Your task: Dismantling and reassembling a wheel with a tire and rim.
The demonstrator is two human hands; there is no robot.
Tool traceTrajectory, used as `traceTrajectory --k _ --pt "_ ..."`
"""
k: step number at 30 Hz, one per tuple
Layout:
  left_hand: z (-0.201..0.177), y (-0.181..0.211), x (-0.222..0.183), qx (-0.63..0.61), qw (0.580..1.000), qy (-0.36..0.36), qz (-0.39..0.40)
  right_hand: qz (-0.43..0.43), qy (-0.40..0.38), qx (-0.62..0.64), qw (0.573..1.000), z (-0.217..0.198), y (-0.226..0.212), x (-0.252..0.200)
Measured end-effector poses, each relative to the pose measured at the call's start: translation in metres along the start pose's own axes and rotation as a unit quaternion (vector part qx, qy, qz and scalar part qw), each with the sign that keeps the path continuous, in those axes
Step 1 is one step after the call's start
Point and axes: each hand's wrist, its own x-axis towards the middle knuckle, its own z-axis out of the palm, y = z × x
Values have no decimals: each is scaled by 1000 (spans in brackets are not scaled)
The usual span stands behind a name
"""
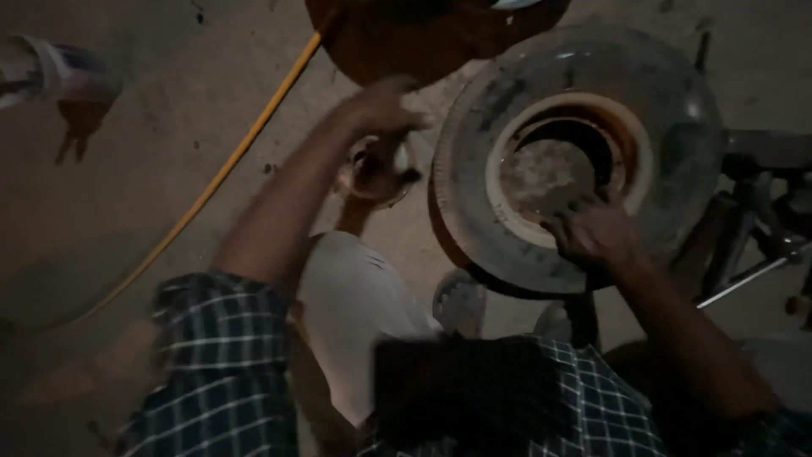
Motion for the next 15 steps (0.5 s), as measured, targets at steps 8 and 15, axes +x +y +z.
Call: traceTrajectory --k 8,15 --pt "73 -66 -113 32 987 157 -13 -61 107 -7 992 -2 -7 6" --pt "134 -95 -81 29 955 297 -4 -13 8 -21 1000 14 -3 9"
